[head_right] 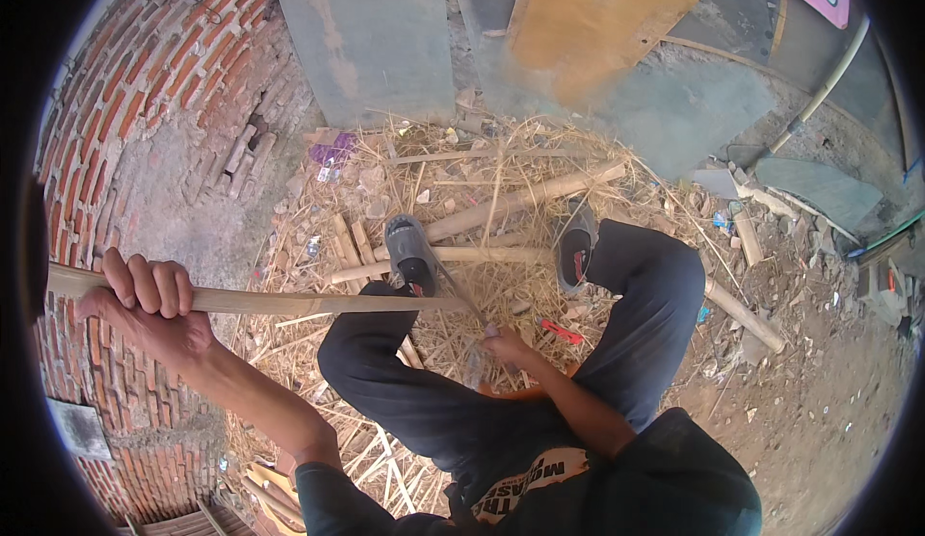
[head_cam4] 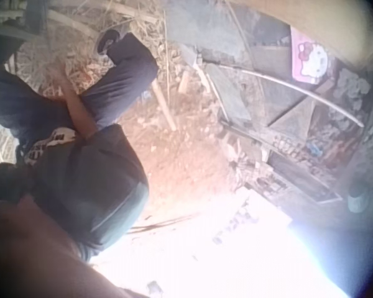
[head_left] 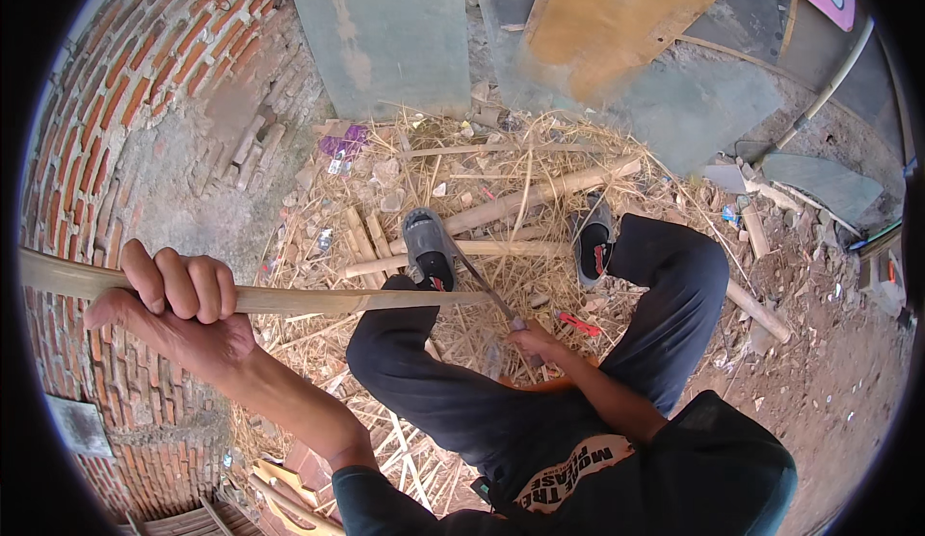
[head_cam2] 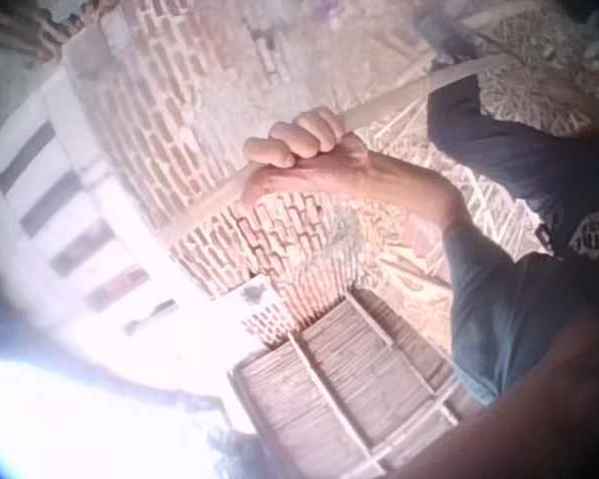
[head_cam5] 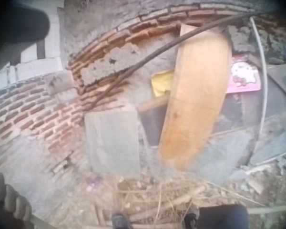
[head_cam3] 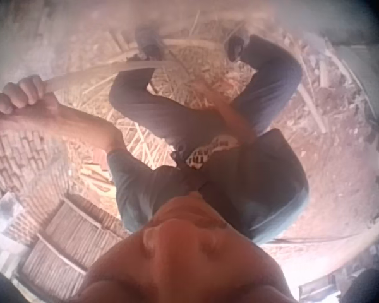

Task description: The person sits on the ground and uses a large knife to shave and shape a long, thin piece of wood. They hold the wood with their left hand and repeatedly scrape the blade along its length to remove thin strips of material.

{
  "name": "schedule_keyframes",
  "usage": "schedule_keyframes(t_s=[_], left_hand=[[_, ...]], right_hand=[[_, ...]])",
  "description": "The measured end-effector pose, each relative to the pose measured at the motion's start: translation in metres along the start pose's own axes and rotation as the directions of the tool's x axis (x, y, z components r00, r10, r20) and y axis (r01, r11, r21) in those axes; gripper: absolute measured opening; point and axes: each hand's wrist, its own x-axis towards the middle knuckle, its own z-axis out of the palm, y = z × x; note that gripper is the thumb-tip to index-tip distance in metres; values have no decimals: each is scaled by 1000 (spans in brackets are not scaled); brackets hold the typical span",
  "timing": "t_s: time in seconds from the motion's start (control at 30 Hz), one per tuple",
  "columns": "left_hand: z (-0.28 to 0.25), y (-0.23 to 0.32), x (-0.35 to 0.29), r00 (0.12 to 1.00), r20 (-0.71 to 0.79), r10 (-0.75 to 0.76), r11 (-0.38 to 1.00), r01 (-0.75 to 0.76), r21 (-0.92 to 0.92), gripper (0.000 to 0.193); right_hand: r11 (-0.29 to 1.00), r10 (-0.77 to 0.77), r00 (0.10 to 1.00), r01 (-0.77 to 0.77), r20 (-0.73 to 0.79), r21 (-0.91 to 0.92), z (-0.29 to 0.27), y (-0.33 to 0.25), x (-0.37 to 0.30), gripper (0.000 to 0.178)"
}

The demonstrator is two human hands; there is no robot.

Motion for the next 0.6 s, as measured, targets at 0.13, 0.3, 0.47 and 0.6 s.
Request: schedule_keyframes(t_s=[0.13, 0.3, 0.47, 0.6], left_hand=[[-2, -12, 8, 1000, 13, 13, 999, -13, -38, 56], [1, 2, 15, 992, 128, 24, 990, -6, -139, 54], [7, 45, 44, 947, 321, 15, 984, 43, -174, 45], [18, 42, 50, 963, 261, -64, 994, 86, -74, 43]], right_hand=[[906, 196, 975, -222, 109, 361, -19, -29, -3, 20], [987, -160, 975, 156, -152, -42, -24, -75, -15, 20], [942, -255, 951, 204, -173, -266, -18, -84, -17, 22], [964, -213, 970, 189, -119, -186, -9, -17, -13, 22]])
